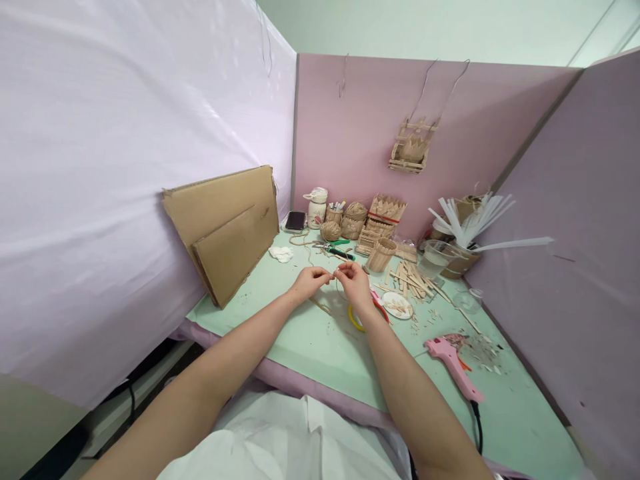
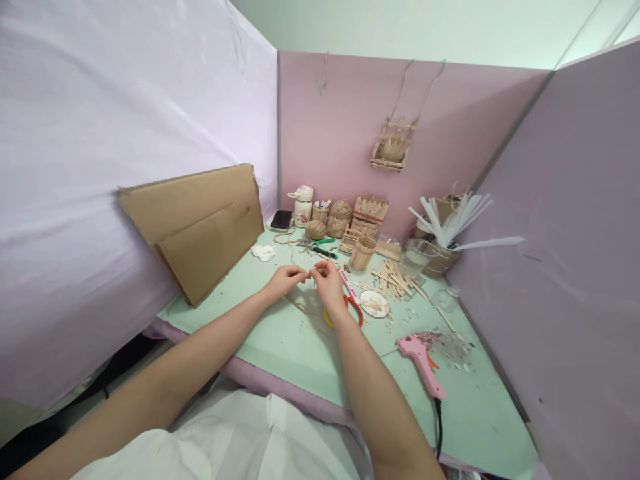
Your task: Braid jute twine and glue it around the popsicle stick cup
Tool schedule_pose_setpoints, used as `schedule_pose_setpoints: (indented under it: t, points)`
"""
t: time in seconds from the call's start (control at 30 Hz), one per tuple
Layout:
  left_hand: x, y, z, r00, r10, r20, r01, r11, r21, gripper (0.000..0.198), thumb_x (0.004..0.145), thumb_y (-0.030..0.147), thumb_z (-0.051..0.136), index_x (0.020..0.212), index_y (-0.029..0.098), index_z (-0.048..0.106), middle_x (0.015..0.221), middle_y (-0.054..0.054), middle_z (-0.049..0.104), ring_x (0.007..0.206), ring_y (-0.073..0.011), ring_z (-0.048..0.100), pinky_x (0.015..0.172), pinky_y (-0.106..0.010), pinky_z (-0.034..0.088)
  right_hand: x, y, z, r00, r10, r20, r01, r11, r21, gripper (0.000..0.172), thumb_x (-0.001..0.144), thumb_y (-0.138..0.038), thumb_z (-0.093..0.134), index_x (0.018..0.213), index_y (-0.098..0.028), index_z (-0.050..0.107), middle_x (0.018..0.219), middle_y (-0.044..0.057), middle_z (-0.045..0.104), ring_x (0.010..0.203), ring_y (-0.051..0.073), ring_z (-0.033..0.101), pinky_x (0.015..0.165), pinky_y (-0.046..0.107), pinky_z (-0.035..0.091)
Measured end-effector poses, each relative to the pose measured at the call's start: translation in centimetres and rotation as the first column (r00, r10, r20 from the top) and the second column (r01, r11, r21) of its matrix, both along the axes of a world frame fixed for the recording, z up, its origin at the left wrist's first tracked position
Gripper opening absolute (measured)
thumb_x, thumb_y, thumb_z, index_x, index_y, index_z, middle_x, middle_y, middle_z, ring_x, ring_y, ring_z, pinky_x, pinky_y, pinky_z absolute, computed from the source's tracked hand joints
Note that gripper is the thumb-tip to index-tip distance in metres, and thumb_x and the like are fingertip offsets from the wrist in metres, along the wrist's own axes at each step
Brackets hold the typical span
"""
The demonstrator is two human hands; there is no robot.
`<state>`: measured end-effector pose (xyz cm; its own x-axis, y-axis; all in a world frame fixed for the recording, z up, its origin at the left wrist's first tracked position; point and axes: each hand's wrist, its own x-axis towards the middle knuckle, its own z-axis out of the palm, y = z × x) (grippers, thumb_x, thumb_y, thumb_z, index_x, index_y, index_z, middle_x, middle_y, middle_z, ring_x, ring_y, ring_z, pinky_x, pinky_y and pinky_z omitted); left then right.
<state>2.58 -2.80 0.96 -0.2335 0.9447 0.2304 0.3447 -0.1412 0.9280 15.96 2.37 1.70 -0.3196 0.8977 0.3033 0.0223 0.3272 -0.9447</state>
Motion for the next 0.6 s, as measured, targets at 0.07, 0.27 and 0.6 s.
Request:
schedule_pose_setpoints:
  t: [0.07, 0.27, 0.6]
  points:
    - [0.03, 0.03, -0.02, 1.0, 0.02, 0.012, -0.02, 1.0, 0.008, 0.026, 0.07, 0.037, 0.058, 0.072, 0.014, 0.07, 0.07, -0.004, 0.066, 0.071, -0.0159, 0.057, 0.067, -0.026, 0.043, -0.02, 0.0, -0.12, 1.0, -0.005, 0.021, 0.004, 0.999, 0.037, 0.022, 0.069, -0.033, 0.058, 0.084, -0.018, 0.055, 0.076, 0.003, 0.064, 0.07, 0.017, 0.059, 0.066, 0.03, 0.044]
    - [0.07, 0.06, -0.01, 0.997, 0.062, 0.043, -0.065, 0.996, 0.053, 0.025, 0.069, 0.037, 0.06, 0.071, 0.014, 0.068, 0.068, -0.003, 0.064, 0.068, -0.0146, 0.054, 0.064, -0.025, 0.042, -0.01, -0.09, -0.26, 0.999, -0.025, 0.044, 0.021, 0.996, 0.089, 0.02, 0.074, -0.033, 0.053, 0.088, -0.018, 0.056, 0.085, 0.006, 0.067, 0.076, 0.019, 0.062, 0.07, 0.032, 0.046]
    - [0.09, -0.24, 0.6, 0.992, 0.023, 0.12, -0.036, 0.994, 0.103, 0.023, 0.069, 0.036, 0.062, 0.074, 0.015, 0.069, 0.072, -0.003, 0.066, 0.07, -0.0144, 0.055, 0.067, -0.026, 0.044, 0.18, -0.46, 0.01, 0.99, -0.091, 0.106, 0.072, 0.983, 0.172, 0.016, 0.074, -0.033, 0.056, 0.082, -0.019, 0.054, 0.08, 0.004, 0.063, 0.073, 0.017, 0.057, 0.07, 0.032, 0.044]
